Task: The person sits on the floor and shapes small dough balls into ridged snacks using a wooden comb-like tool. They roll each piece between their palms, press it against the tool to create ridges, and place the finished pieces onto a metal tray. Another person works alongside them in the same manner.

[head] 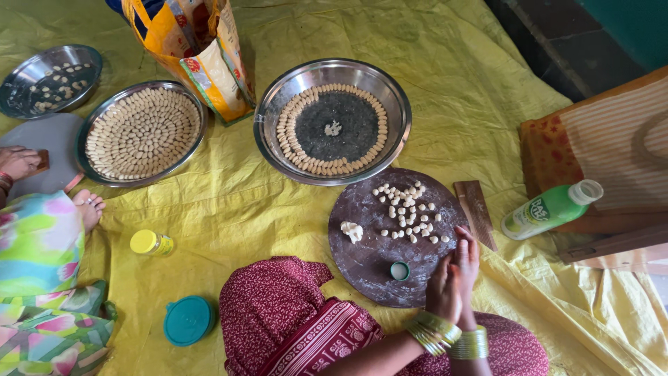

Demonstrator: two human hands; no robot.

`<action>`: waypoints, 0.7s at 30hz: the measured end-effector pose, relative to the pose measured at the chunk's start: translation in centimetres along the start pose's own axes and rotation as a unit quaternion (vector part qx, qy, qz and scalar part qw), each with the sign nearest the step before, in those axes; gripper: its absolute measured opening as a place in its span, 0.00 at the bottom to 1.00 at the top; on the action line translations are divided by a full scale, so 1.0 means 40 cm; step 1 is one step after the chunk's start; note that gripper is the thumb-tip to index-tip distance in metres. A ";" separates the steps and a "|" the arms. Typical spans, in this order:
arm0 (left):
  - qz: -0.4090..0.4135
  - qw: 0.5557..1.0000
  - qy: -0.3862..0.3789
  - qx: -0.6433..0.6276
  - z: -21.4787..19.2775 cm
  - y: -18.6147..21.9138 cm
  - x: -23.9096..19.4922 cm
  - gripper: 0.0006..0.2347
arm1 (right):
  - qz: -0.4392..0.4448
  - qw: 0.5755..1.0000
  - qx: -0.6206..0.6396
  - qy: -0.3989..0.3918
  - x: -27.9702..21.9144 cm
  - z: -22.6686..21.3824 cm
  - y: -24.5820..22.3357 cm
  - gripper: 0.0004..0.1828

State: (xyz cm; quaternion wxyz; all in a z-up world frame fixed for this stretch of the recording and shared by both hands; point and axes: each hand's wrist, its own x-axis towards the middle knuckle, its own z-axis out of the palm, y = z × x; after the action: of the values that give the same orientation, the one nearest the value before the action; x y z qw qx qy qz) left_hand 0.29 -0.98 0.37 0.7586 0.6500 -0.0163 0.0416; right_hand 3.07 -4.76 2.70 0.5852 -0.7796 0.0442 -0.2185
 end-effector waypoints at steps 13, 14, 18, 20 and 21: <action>-0.136 0.940 -0.283 -0.135 -0.098 -0.089 0.109 0.05 | 0.025 0.346 0.936 0.056 -0.143 0.087 0.232 0.15; -0.124 0.933 -0.325 -0.095 -0.110 -0.088 0.127 0.07 | 0.065 0.476 0.875 0.064 -0.140 0.090 0.234 0.15; 0.005 0.880 -0.465 -0.097 -0.194 -0.092 0.188 0.12 | 0.178 0.580 0.794 0.046 -0.197 0.066 0.209 0.13; -0.112 0.805 -0.552 -0.190 -0.237 -0.098 0.222 0.09 | 0.241 0.495 0.834 0.031 -0.211 0.078 0.200 0.12; -0.170 0.756 -0.587 -0.234 -0.250 -0.104 0.231 0.10 | 0.288 0.478 0.829 0.033 -0.219 0.088 0.201 0.13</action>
State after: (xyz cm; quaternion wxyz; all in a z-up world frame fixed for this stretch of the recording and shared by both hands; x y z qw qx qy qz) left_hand 9.53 8.66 -4.55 0.7231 0.3408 -0.3571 -0.4831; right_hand -1.94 -1.26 -8.10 0.9877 0.1321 0.0837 0.0017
